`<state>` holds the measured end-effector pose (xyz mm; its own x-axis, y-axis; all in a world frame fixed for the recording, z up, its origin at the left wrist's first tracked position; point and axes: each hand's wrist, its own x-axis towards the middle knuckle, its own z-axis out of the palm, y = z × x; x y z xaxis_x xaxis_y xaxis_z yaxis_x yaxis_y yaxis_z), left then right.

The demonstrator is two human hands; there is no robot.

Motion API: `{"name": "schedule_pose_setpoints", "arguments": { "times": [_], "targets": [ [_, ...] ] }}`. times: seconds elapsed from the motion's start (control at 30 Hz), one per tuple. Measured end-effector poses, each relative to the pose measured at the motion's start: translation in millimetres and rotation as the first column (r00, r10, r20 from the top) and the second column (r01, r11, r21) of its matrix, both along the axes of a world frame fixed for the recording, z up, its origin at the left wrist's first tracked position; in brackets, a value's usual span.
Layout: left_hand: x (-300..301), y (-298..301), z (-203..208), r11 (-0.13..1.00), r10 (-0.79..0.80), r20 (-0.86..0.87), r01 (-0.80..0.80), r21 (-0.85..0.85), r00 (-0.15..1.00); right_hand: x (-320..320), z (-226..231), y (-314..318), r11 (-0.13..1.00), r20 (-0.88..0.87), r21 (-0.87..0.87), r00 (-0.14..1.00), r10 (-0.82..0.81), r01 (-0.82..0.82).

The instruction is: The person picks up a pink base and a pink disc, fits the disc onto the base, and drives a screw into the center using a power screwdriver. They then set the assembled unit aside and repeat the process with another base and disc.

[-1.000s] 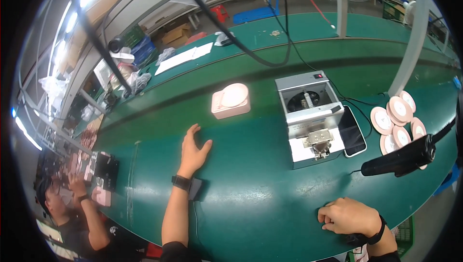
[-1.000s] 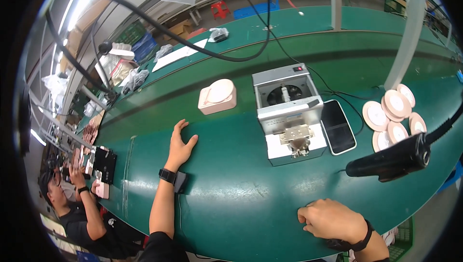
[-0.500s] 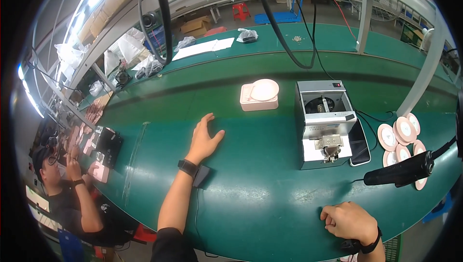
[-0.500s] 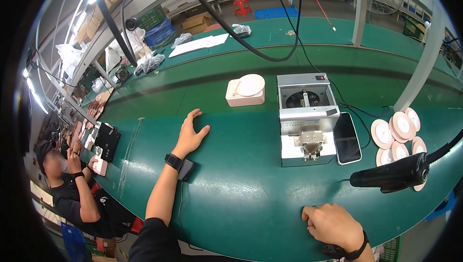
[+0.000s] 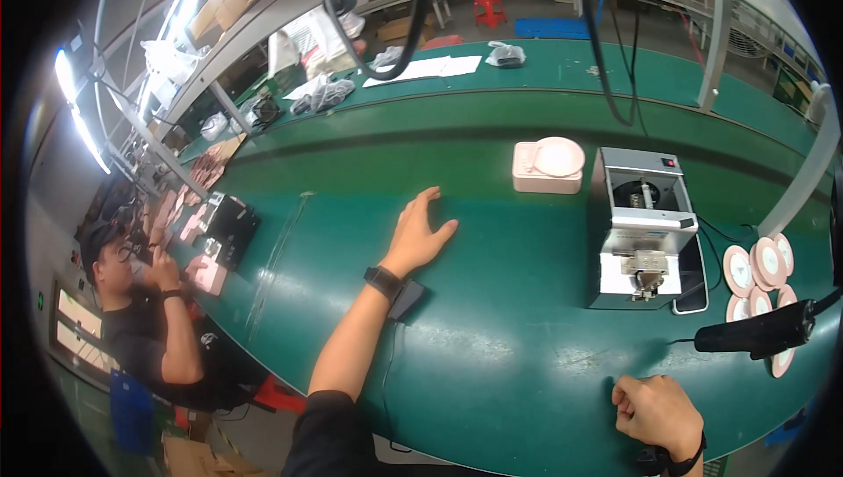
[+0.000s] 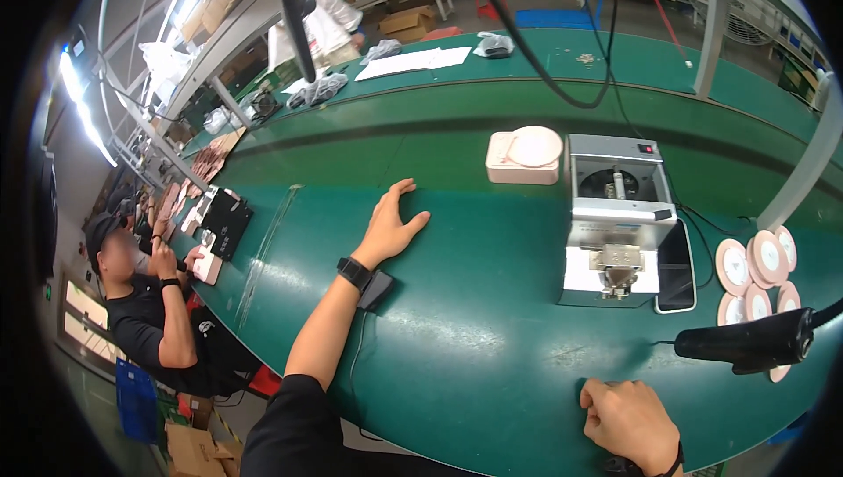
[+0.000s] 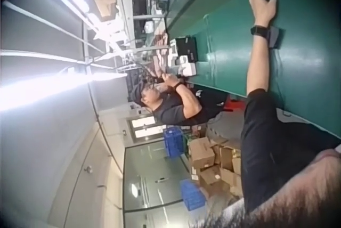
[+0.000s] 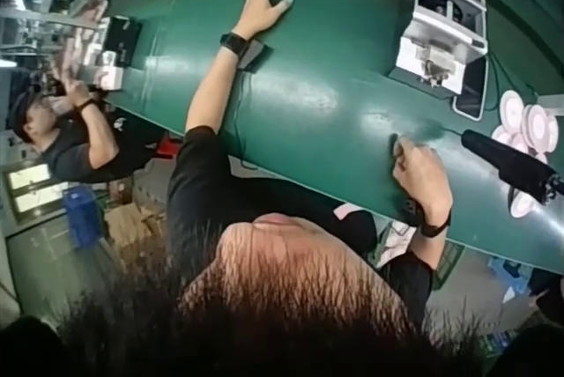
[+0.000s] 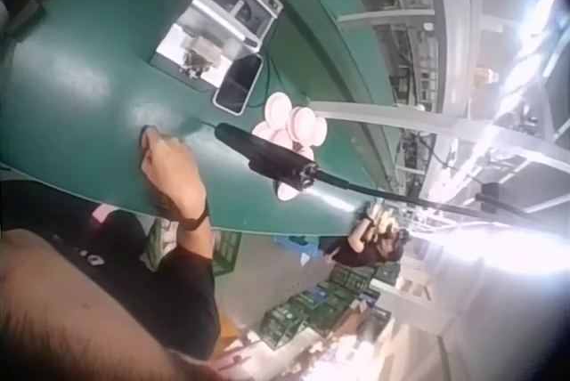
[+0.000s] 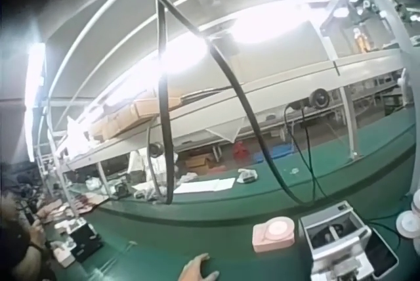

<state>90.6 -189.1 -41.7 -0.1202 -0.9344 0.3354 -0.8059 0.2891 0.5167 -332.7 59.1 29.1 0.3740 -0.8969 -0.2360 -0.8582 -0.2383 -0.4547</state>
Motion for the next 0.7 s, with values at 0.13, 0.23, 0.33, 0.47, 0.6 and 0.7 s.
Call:
{"name": "schedule_pose_setpoints", "arguments": {
  "times": [0.13,0.23,0.33,0.47,0.6,0.7],
  "targets": [
    [2,-2,-2,1.0,0.0,0.001,0.0,-0.012,1.0,6,-1,-9,0.999,0.213,-0.053,0.977,0.009,0.002],
    [0,0,2,1.0,0.002,-0.01,-0.002,-0.005,1.0,14,-3,-13,0.99,0.324,-0.116,0.945,-0.044,0.086],
    [6,0,2,1.0,0.008,-0.006,-0.008,-0.013,1.0,21,-5,-18,0.978,0.398,-0.136,0.913,-0.093,0.159],
    [-2,0,5,1.0,0.004,-0.028,-0.004,0.012,1.0,17,-13,-20,0.959,0.39,-0.219,0.917,-0.084,0.181],
    [3,1,4,0.999,0.007,-0.006,-0.007,0.032,1.0,22,-16,-23,0.964,0.421,-0.191,0.902,-0.091,0.187],
    [3,1,4,0.999,0.015,0.007,-0.015,0.051,1.0,20,-18,-26,0.968,0.444,-0.156,0.89,-0.109,0.197]
  ]
}}
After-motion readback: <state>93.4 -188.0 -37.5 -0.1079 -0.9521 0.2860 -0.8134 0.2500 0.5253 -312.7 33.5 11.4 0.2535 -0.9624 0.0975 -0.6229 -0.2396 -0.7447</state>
